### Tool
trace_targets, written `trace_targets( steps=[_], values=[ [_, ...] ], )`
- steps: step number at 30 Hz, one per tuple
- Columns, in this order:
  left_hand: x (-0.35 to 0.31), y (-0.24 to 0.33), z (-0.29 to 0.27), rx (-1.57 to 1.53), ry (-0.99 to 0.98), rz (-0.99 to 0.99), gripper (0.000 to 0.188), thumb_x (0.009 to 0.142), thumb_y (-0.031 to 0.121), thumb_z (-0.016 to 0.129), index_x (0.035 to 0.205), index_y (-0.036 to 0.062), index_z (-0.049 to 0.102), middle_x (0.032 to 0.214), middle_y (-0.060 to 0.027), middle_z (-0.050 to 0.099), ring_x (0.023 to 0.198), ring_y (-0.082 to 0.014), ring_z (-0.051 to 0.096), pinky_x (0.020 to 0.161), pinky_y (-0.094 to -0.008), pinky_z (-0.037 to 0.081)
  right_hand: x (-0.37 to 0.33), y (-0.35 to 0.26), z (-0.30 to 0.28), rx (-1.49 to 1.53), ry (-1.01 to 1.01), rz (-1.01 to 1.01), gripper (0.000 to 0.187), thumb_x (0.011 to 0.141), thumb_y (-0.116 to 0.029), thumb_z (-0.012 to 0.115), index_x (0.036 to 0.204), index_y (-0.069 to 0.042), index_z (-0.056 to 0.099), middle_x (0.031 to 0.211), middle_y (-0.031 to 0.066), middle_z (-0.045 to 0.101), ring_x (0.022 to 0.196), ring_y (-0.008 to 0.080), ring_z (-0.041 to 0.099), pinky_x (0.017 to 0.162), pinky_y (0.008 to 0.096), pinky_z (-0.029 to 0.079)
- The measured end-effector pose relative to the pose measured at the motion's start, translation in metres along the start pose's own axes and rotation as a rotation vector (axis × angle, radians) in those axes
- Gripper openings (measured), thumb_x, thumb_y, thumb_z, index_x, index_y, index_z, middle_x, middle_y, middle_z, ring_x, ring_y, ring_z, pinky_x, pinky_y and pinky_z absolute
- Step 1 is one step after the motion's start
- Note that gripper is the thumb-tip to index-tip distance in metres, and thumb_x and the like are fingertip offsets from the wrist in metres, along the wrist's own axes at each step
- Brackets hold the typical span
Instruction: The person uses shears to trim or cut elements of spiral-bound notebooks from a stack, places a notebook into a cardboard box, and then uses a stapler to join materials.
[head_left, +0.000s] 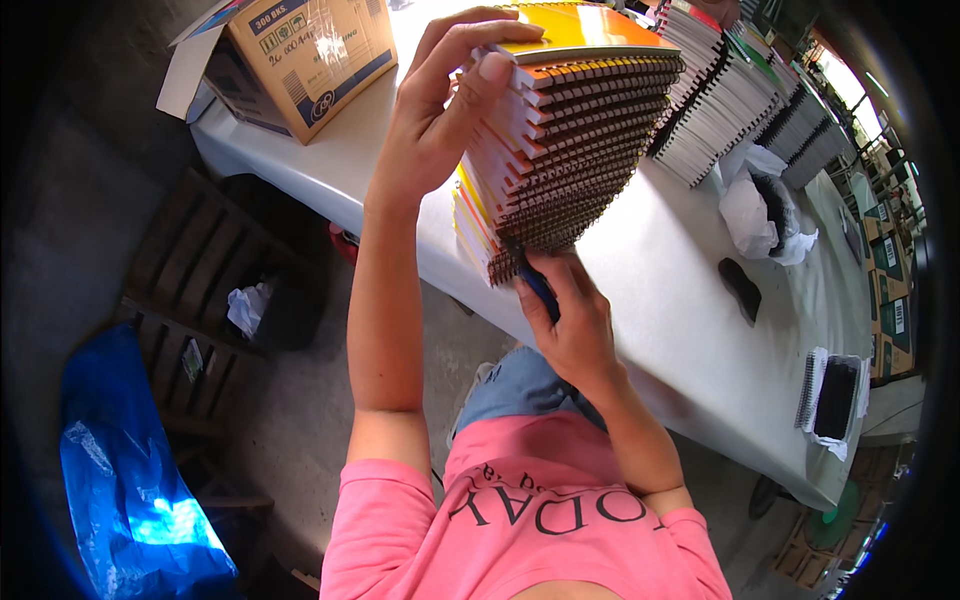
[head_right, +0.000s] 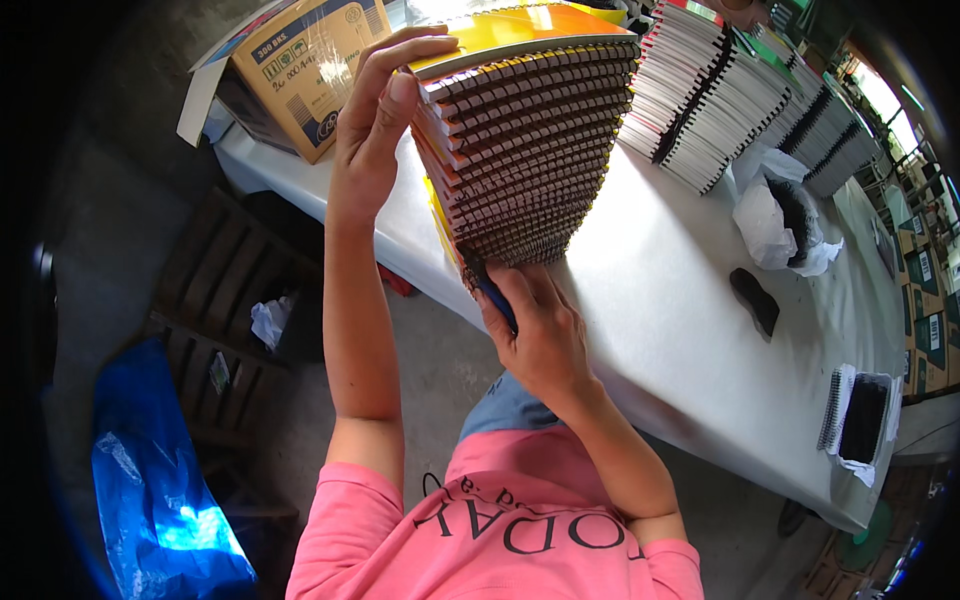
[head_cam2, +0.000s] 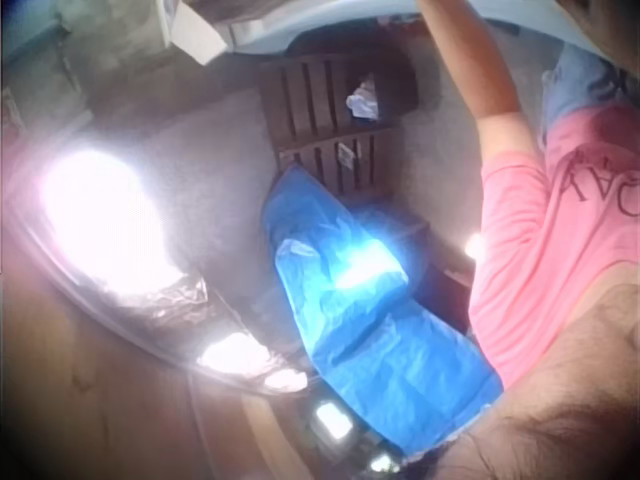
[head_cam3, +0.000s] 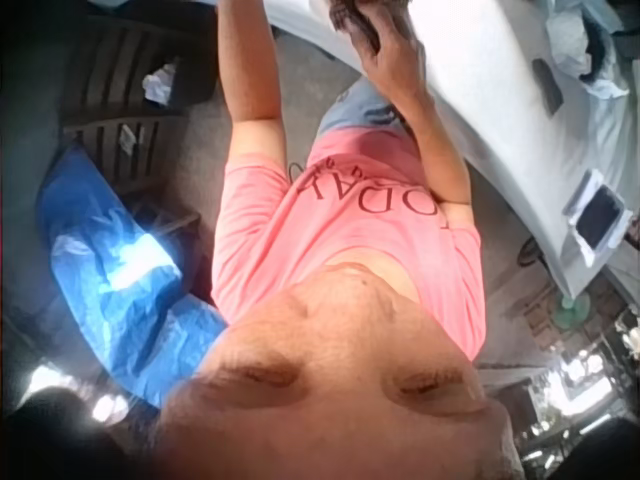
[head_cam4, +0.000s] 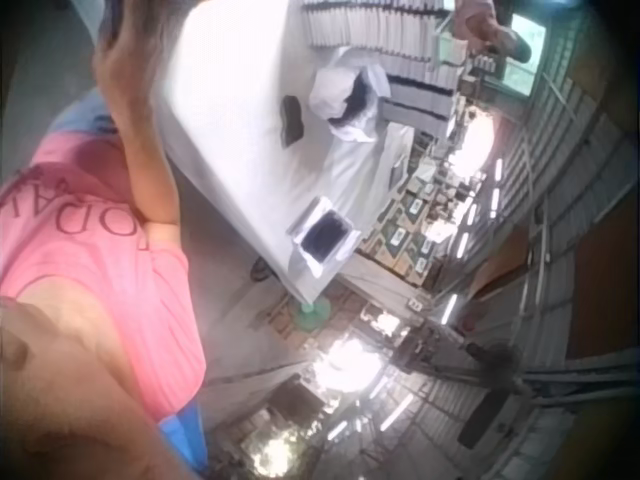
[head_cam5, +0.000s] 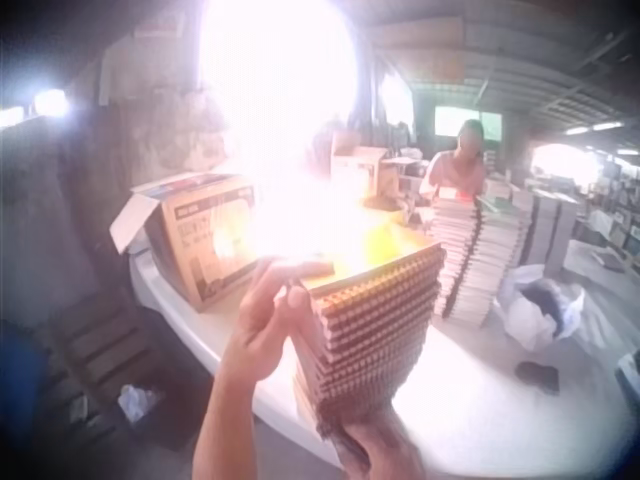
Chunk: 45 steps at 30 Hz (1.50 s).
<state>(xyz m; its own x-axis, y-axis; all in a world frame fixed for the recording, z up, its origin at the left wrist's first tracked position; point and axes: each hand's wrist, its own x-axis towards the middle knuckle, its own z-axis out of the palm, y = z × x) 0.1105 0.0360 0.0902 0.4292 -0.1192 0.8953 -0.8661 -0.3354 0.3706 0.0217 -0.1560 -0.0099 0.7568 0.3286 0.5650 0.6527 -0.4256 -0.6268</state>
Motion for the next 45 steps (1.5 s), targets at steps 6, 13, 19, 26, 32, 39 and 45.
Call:
trace_targets(
  steps=[6, 13, 19, 26, 32, 39, 45],
  values=[
    [-0.002, 0.001, 0.001, 0.012, 0.002, -0.022, 0.039, 0.098, 0.036, 0.040, 0.114, 0.0074, 0.061, 0.123, -0.0099, 0.054, 0.120, -0.0207, 0.046, 0.102, -0.0348, 0.033, 0.010, -0.011, -0.022, 0.639, -0.280, 0.589, 0.033, 0.091, -0.028, 0.056, 0.116, -0.007, 0.051, 0.093, 0.0142, 0.058, 0.089, 0.0291, 0.061, 0.074, 0.0389, 0.047],
    [-0.002, -0.001, 0.000, -0.008, 0.001, -0.027, 0.039, 0.098, 0.036, 0.040, 0.114, 0.0077, 0.061, 0.123, -0.0097, 0.053, 0.119, -0.0205, 0.047, 0.102, -0.0347, 0.034, -0.012, 0.001, -0.005, -0.406, 0.052, -0.102, 0.041, 0.084, -0.028, 0.063, 0.122, -0.015, 0.053, 0.110, 0.0079, 0.053, 0.106, 0.0246, 0.052, 0.084, 0.0392, 0.036],
    [-0.001, -0.001, -0.001, -0.008, 0.001, -0.024, 0.039, 0.098, 0.037, 0.040, 0.115, 0.0078, 0.061, 0.123, -0.0099, 0.054, 0.120, -0.0206, 0.047, 0.102, -0.0344, 0.034, -0.010, 0.009, -0.002, -0.390, 0.031, -0.134, 0.039, 0.082, -0.025, 0.066, 0.118, -0.014, 0.056, 0.103, 0.0062, 0.054, 0.095, 0.0240, 0.057, 0.076, 0.0375, 0.041],
    [-0.002, 0.002, 0.000, 0.022, 0.007, -0.024, 0.039, 0.098, 0.037, 0.040, 0.114, 0.0078, 0.061, 0.123, -0.0097, 0.054, 0.119, -0.0204, 0.047, 0.102, -0.0342, 0.034, -0.012, 0.000, -0.002, 0.344, -0.150, 0.331, 0.030, 0.089, -0.025, 0.060, 0.112, -0.007, 0.054, 0.092, 0.0105, 0.059, 0.079, 0.0230, 0.060, 0.070, 0.0342, 0.047],
    [-0.002, 0.001, 0.001, 0.001, 0.018, -0.054, 0.039, 0.098, 0.037, 0.040, 0.114, 0.0081, 0.061, 0.123, -0.0091, 0.054, 0.120, -0.0203, 0.047, 0.102, -0.0348, 0.034, -0.022, 0.007, 0.003, 0.018, -0.018, 0.181, 0.035, 0.089, -0.030, 0.059, 0.117, -0.010, 0.052, 0.098, 0.0099, 0.057, 0.092, 0.0263, 0.056, 0.082, 0.0405, 0.040],
    [-0.002, 0.003, -0.001, -0.007, -0.002, -0.034, 0.039, 0.098, 0.037, 0.040, 0.114, 0.0082, 0.061, 0.123, -0.0096, 0.054, 0.120, -0.0204, 0.047, 0.103, -0.0351, 0.033, -0.022, 0.019, 0.004, -0.423, 0.062, -0.115, 0.046, 0.082, -0.030, 0.066, 0.124, -0.018, 0.052, 0.111, 0.0076, 0.052, 0.105, 0.0238, 0.051, 0.092, 0.0412, 0.029],
    [0.001, 0.003, 0.002, -0.066, 0.028, -0.026, 0.034, 0.096, 0.034, 0.046, 0.111, 0.0086, 0.063, 0.119, -0.0089, 0.054, 0.114, -0.0189, 0.049, 0.095, -0.0326, 0.038, -0.019, 0.022, 0.003, -0.455, 0.026, -0.152, 0.044, 0.082, -0.026, 0.066, 0.122, -0.016, 0.052, 0.106, 0.0065, 0.054, 0.097, 0.0244, 0.056, 0.085, 0.0390, 0.038]
  ],
)
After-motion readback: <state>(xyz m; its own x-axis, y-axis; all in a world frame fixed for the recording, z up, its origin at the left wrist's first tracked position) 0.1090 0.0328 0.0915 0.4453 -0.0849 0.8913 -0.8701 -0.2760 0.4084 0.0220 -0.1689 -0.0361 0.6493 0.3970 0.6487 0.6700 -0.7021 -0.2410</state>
